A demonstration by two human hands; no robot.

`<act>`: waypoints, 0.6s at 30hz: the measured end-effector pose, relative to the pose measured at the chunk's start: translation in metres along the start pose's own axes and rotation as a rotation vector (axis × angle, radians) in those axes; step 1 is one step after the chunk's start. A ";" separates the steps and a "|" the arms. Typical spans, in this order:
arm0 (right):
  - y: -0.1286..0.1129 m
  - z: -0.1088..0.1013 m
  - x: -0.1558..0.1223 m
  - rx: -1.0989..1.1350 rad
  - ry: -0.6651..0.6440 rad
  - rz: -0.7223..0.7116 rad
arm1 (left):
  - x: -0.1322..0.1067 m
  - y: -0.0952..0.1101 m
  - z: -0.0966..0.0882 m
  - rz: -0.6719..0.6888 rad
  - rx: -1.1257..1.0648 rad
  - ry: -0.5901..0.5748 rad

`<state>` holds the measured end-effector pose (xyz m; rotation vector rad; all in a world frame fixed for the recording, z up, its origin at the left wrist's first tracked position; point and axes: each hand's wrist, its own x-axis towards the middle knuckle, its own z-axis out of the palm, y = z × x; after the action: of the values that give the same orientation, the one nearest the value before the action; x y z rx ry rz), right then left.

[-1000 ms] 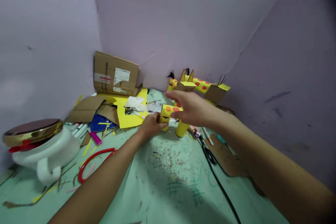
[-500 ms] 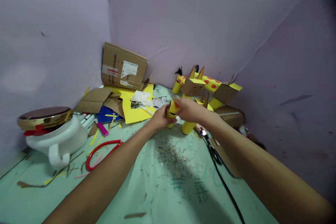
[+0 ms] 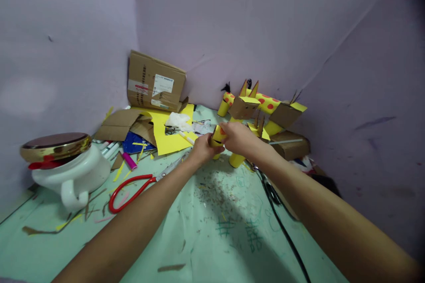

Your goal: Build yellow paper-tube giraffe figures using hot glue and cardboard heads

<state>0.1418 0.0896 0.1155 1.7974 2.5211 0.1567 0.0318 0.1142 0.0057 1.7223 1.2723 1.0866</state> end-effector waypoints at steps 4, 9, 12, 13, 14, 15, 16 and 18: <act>-0.001 0.003 0.000 -0.010 0.016 0.003 | -0.002 0.004 -0.001 -0.020 0.021 0.018; -0.003 0.003 -0.002 -0.020 0.026 0.002 | -0.003 0.006 -0.002 -0.025 0.044 0.026; -0.004 0.002 -0.003 -0.016 0.021 0.001 | -0.002 0.006 -0.003 -0.023 0.044 0.021; -0.004 0.002 -0.003 -0.015 0.017 0.003 | -0.002 0.005 -0.003 -0.023 0.042 0.018; -0.004 0.002 -0.003 -0.013 0.014 0.004 | -0.002 0.005 -0.003 -0.024 0.039 0.016; -0.003 0.002 -0.002 -0.011 0.011 0.004 | -0.002 0.005 -0.003 -0.023 0.036 0.014; -0.003 0.002 -0.001 -0.007 0.008 0.004 | -0.002 0.004 -0.003 -0.020 0.032 0.013; -0.002 0.003 0.002 0.003 0.003 0.004 | -0.001 0.003 -0.002 -0.014 0.020 0.011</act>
<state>0.1398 0.0910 0.1127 1.8047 2.5218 0.1559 0.0303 0.1124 0.0089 1.7221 1.3044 1.0797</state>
